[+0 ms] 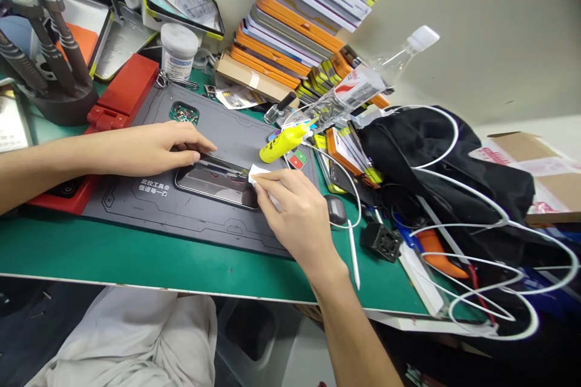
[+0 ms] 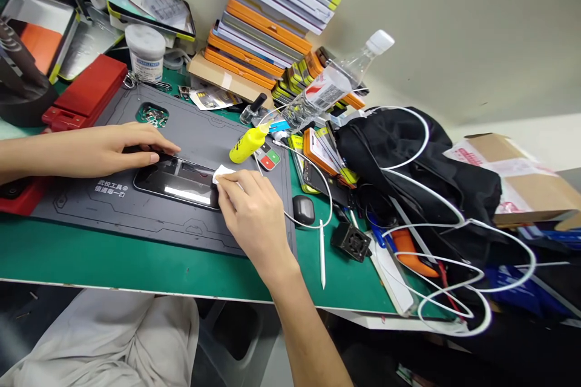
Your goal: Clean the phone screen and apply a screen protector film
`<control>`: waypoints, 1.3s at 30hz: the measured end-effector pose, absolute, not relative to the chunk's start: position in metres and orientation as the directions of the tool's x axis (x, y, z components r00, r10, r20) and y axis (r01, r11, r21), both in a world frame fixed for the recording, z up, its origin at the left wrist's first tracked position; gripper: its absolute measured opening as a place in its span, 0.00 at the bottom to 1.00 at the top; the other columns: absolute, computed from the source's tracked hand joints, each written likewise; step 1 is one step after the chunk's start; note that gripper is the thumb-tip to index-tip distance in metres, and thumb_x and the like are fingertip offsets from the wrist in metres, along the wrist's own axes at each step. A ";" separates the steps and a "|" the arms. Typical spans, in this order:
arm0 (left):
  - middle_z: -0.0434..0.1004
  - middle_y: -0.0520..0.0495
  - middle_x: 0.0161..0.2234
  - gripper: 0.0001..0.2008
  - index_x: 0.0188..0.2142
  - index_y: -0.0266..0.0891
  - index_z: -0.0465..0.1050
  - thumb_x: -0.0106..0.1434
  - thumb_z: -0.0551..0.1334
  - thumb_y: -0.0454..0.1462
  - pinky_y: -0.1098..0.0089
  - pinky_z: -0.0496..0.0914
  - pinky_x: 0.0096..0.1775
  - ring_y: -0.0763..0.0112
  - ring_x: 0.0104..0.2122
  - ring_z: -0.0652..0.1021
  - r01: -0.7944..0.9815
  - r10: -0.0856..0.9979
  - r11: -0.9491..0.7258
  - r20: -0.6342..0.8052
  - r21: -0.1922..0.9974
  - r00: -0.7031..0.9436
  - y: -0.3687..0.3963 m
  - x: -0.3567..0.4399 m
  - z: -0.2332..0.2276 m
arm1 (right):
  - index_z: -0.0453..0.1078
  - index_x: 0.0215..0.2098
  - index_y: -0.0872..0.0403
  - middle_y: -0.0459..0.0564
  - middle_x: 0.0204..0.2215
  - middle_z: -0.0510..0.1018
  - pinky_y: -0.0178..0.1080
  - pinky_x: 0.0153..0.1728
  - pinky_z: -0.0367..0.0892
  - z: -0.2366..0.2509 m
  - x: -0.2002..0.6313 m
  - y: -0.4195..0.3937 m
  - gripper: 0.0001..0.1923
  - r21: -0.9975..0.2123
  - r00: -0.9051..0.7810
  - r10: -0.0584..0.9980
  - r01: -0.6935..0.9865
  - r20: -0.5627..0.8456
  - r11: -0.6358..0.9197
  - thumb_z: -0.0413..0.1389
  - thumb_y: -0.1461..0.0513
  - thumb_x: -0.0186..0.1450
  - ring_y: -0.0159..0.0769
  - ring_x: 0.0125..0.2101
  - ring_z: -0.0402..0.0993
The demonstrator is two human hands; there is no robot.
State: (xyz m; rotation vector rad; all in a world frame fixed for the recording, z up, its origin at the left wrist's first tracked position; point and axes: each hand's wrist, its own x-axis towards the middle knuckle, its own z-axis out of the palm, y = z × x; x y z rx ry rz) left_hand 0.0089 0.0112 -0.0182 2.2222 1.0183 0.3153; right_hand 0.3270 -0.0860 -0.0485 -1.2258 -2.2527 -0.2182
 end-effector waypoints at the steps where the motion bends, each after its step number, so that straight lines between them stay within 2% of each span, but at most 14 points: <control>1: 0.82 0.47 0.69 0.33 0.70 0.49 0.83 0.76 0.57 0.58 0.53 0.65 0.78 0.49 0.72 0.77 0.585 0.746 -0.471 -0.055 0.660 0.664 0.011 0.009 -0.018 | 0.85 0.51 0.50 0.54 0.47 0.90 0.52 0.49 0.82 -0.049 0.329 -0.087 0.12 -0.119 -0.418 0.726 0.819 0.546 0.561 0.58 0.65 0.84 0.47 0.46 0.87; 6: 0.83 0.48 0.69 0.33 0.70 0.50 0.83 0.75 0.57 0.56 0.53 0.65 0.78 0.48 0.71 0.78 0.579 0.746 -0.474 -0.046 0.664 0.664 0.010 0.011 -0.018 | 0.85 0.53 0.51 0.54 0.47 0.90 0.51 0.47 0.83 -0.050 0.336 -0.090 0.11 -0.129 -0.408 0.720 0.817 0.561 0.563 0.59 0.66 0.84 0.47 0.46 0.87; 15: 0.82 0.45 0.69 0.32 0.71 0.49 0.83 0.77 0.57 0.56 0.52 0.64 0.79 0.48 0.70 0.78 0.564 0.730 -0.489 -0.041 0.666 0.682 0.011 0.010 -0.019 | 0.85 0.53 0.51 0.56 0.48 0.91 0.53 0.52 0.82 -0.052 0.327 -0.081 0.12 -0.137 -0.422 0.720 0.806 0.551 0.576 0.58 0.66 0.84 0.48 0.48 0.86; 24: 0.82 0.47 0.69 0.34 0.70 0.46 0.82 0.75 0.54 0.56 0.54 0.64 0.77 0.51 0.70 0.78 0.592 0.739 -0.489 -0.057 0.641 0.671 0.010 0.013 -0.016 | 0.85 0.51 0.54 0.55 0.46 0.90 0.49 0.47 0.83 -0.049 0.330 -0.083 0.10 -0.044 -0.478 0.651 0.786 0.589 0.617 0.61 0.69 0.82 0.46 0.45 0.85; 30: 0.81 0.44 0.69 0.35 0.71 0.42 0.81 0.75 0.54 0.55 0.56 0.65 0.77 0.52 0.70 0.78 0.592 0.731 -0.501 -0.058 0.631 0.680 0.009 0.013 -0.013 | 0.85 0.53 0.53 0.54 0.48 0.91 0.50 0.51 0.83 -0.050 0.326 -0.080 0.10 -0.107 -0.485 0.660 0.755 0.574 0.647 0.60 0.68 0.83 0.46 0.47 0.86; 39: 0.83 0.47 0.68 0.34 0.70 0.45 0.83 0.73 0.56 0.53 0.56 0.66 0.77 0.51 0.69 0.79 0.585 0.750 -0.465 -0.055 0.665 0.659 0.009 0.013 -0.016 | 0.85 0.51 0.55 0.56 0.46 0.90 0.50 0.49 0.82 -0.050 0.317 -0.078 0.10 -0.082 -0.488 0.645 0.757 0.588 0.648 0.60 0.68 0.83 0.48 0.46 0.85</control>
